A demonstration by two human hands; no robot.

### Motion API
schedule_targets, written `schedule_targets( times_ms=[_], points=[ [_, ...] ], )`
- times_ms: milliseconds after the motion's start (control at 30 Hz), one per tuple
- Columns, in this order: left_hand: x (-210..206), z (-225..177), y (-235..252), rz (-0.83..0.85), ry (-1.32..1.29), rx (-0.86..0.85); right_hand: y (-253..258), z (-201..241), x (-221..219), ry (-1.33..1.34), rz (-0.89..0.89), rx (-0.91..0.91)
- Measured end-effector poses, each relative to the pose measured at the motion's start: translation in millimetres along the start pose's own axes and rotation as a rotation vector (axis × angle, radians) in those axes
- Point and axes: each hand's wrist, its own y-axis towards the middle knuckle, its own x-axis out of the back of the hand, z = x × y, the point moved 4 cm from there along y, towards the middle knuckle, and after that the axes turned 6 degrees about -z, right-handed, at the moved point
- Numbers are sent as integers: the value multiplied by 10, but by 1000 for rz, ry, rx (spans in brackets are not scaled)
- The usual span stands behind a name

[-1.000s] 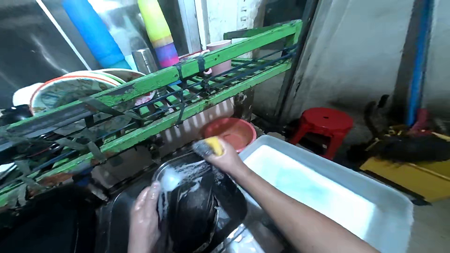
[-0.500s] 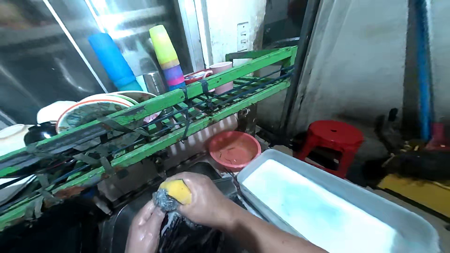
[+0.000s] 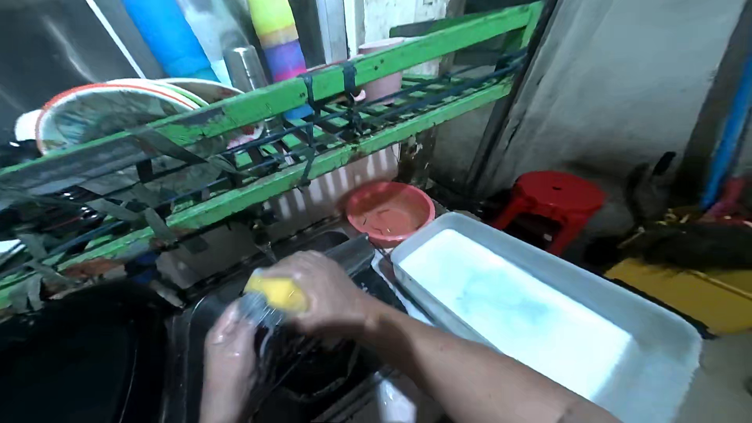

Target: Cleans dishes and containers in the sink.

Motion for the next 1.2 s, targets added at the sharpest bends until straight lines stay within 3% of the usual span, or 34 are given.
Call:
schedule_targets(
  times_ms=[67, 133, 200, 267, 333, 400, 467, 500, 567, 633, 700, 800, 833, 900, 967, 1033, 1067, 1133, 1200],
  points=[
    [228, -36, 58, -41, -124, 9, -109, -474, 195, -56, -150, -104],
    [474, -61, 91, -120, -184, 28, -256, -995, 433, 10, -253, -382],
    [615, 46, 113, -165, -320, 57, -368, -1316, 525, 356, -444, -735],
    [660, 274, 142, -143, -482, 104, -367, -1336, 548, 614, -625, -830],
    [749, 530, 215, -8, -457, 167, -271, -1236, 625, 598, -683, -791],
    [759, 557, 303, 180, -77, 250, -133, -998, 719, 372, -616, -755],
    [436, 303, 331, 380, 332, 282, 21, -615, 675, 138, -452, -586],
    [238, 183, 283, 406, 371, 238, 80, -390, 569, 65, -349, -455],
    [-37, 45, 192, 279, 175, 28, 168, 10, 347, -12, -180, -170],
    [-136, -16, 162, 173, -45, -75, 149, 34, 274, -35, -150, 7],
    [-65, -75, 154, 121, -138, -98, 42, -334, 340, 40, -224, -79],
    [54, -48, 160, 46, -259, -107, -137, -887, 447, 495, -489, -615],
    [75, 13, 155, 60, -313, -87, -162, -964, 444, 680, -576, -711],
    [123, 163, 157, 237, -412, 11, -142, -1000, 445, 816, -659, -774],
    [191, 265, 162, 552, -515, 194, -54, -895, 453, 679, -633, -782],
    [228, 254, 123, 859, -478, 369, 86, -559, 419, 493, -510, -665],
    [224, 207, 73, 867, -369, 443, 146, -371, 369, 438, -434, -522],
    [155, 87, -102, 560, -74, 584, 227, -132, 213, 417, -292, -281],
    [115, 51, -236, 320, -92, 598, 221, -226, 128, 347, -192, -291]
  ],
)
